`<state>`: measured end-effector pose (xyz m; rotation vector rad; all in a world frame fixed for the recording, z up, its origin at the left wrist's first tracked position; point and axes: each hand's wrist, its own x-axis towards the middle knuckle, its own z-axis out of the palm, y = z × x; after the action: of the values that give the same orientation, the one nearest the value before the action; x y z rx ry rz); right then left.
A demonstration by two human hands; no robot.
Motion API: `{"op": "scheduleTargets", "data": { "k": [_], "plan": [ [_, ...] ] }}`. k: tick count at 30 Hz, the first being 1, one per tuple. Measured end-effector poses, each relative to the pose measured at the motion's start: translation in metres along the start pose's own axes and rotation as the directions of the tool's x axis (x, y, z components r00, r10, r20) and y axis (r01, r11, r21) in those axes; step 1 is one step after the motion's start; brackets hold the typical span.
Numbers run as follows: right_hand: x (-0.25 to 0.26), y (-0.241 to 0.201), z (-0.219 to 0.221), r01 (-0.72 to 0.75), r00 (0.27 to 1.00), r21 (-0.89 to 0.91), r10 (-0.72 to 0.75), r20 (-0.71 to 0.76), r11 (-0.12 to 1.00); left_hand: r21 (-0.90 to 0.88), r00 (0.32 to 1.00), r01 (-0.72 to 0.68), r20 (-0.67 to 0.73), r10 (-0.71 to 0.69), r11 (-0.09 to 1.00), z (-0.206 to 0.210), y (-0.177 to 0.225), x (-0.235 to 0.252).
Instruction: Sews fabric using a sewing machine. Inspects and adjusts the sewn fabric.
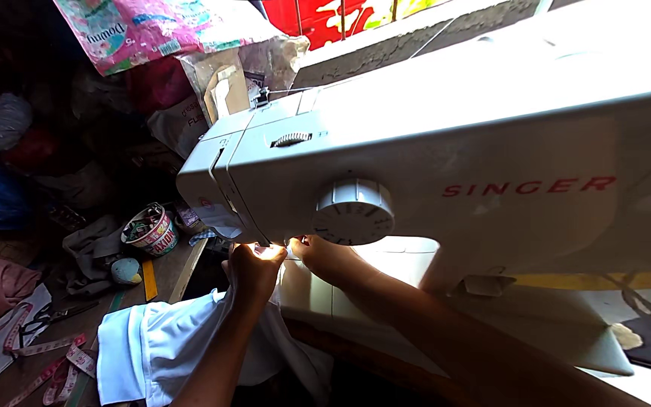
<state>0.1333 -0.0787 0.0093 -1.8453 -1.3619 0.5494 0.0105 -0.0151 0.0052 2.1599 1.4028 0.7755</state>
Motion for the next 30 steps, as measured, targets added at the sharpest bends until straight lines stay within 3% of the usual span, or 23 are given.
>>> {"op": "scheduleTargets", "data": {
  "k": [11, 15, 20, 23, 26, 30],
  "plan": [
    [-0.001, -0.003, -0.001, -0.031, 1.0, 0.009, 0.031, 0.001, 0.999, 0.011, 1.0, -0.001, -0.015, 0.001, 1.0, 0.001, 0.001, 0.001],
    [-0.001, 0.0, 0.0, 0.021, 0.998, -0.012, -0.021, -0.058, 1.0, -0.039, 1.0, -0.012, 0.003, 0.012, 0.999, -0.004, 0.0, -0.003],
    [-0.004, -0.002, -0.003, 0.01, 0.995, 0.029, -0.007, -0.102, 1.0, -0.284, 0.978, -0.199, 0.007, 0.209, 0.938, -0.023, -0.028, -0.028],
    [-0.01, -0.003, -0.003, 0.031, 0.988, 0.084, -0.018, -0.151, 0.996, -0.373, 0.952, -0.3, -0.061, 0.3, 0.878, -0.031, -0.046, -0.039],
    [-0.024, -0.001, 0.003, 0.177, 0.956, 0.023, -0.166, -0.241, 0.984, -0.502, 0.911, -0.411, -0.204, 0.358, 0.761, -0.033, -0.055, -0.053],
    [-0.061, 0.017, 0.024, 0.502, 0.767, -0.193, -0.537, -0.351, 0.843, -0.622, 0.866, -0.493, -0.288, 0.408, 0.608, -0.036, -0.059, -0.084]
  ]
}}
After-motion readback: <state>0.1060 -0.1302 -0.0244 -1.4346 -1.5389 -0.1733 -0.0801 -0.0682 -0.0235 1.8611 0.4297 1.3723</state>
